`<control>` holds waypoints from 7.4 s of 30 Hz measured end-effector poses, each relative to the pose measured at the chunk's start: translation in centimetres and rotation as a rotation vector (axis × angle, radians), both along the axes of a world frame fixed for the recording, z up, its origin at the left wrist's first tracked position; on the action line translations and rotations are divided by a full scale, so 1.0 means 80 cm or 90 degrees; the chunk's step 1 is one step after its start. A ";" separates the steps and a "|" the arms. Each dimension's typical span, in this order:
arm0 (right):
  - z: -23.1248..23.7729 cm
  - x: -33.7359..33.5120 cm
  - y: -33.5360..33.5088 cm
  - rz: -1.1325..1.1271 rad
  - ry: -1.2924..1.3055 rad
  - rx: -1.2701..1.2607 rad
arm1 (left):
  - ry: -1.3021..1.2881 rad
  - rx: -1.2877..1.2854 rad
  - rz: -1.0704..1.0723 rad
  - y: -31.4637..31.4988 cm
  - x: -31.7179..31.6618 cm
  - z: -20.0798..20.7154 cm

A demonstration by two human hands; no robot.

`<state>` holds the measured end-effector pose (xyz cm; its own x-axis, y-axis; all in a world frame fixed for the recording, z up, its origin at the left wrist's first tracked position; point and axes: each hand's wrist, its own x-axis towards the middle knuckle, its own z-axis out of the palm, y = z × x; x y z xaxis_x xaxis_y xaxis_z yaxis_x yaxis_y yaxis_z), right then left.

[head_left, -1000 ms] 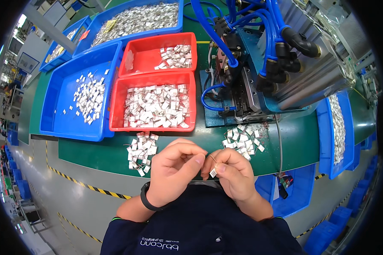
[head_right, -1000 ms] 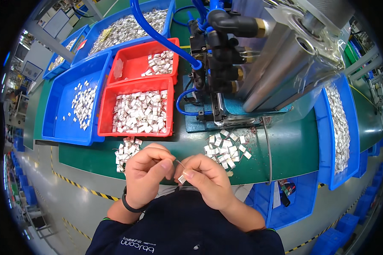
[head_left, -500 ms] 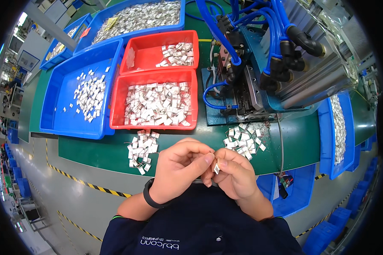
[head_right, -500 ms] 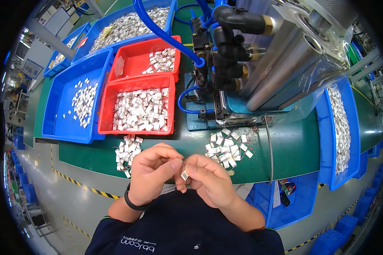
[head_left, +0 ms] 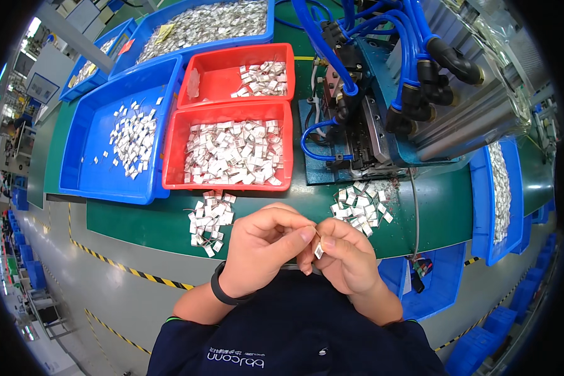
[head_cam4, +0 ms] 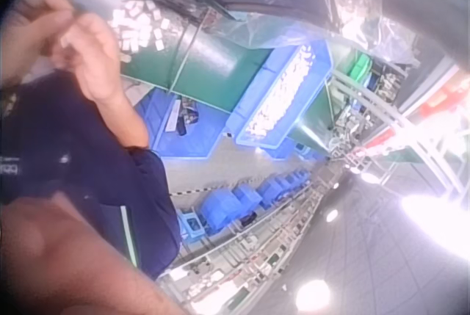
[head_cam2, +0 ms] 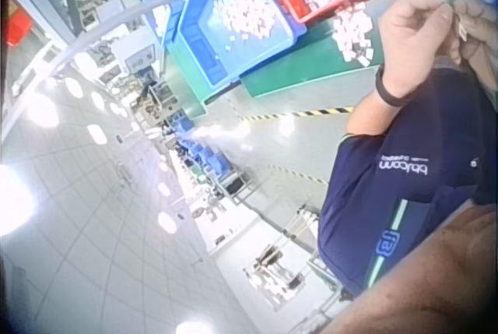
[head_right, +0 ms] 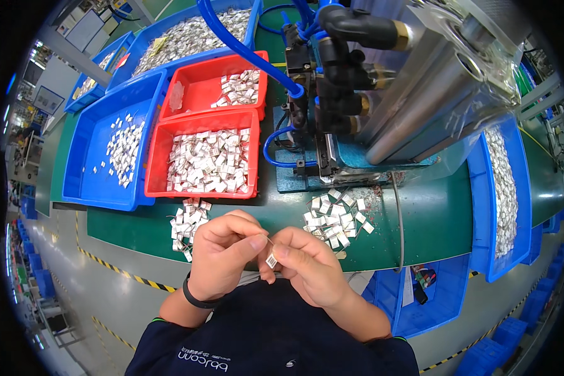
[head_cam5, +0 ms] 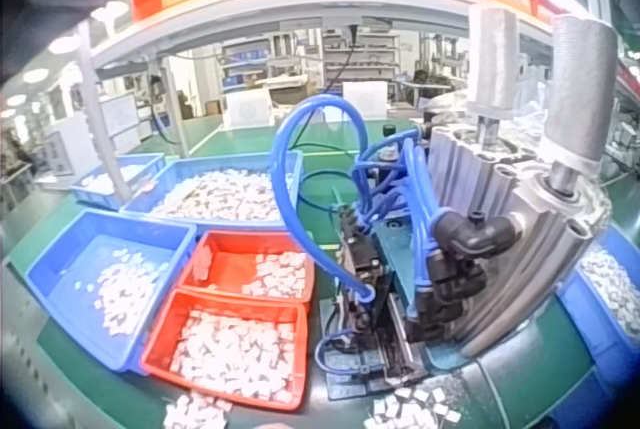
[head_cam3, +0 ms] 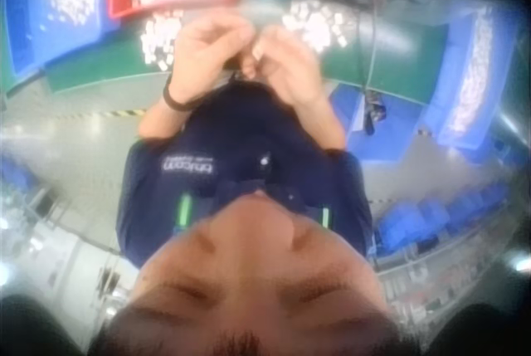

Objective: The person repeatedly picks small white rectangular components from a green work surface, inserts a thin wire into each one, and places the assembled units into a red bin. The process is performed one at a time by hand without visible tools.

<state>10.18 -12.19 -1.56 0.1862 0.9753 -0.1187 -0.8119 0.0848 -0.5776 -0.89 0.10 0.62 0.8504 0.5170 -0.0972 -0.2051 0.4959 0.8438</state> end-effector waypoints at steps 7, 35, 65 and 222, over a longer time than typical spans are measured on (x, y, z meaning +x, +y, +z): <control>0.003 -0.002 -0.001 -0.007 -0.002 0.025 | -0.029 -0.095 -0.032 0.003 -0.003 -0.001; -0.005 -0.009 0.005 -0.045 -0.002 0.036 | 0.060 0.130 0.088 0.003 -0.009 0.013; -0.004 -0.004 0.001 -0.050 -0.151 -0.040 | 0.155 0.208 -0.020 0.009 -0.016 0.005; 0.007 -0.026 0.040 -0.031 -0.029 -0.121 | -0.022 0.215 0.249 0.048 -0.066 -0.015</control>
<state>8.11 -8.96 -0.97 0.2428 0.9258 -0.2898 -0.7817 0.0097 -0.6236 -6.16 3.94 -0.59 0.5869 0.7946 0.1554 -0.3517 0.0772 0.9329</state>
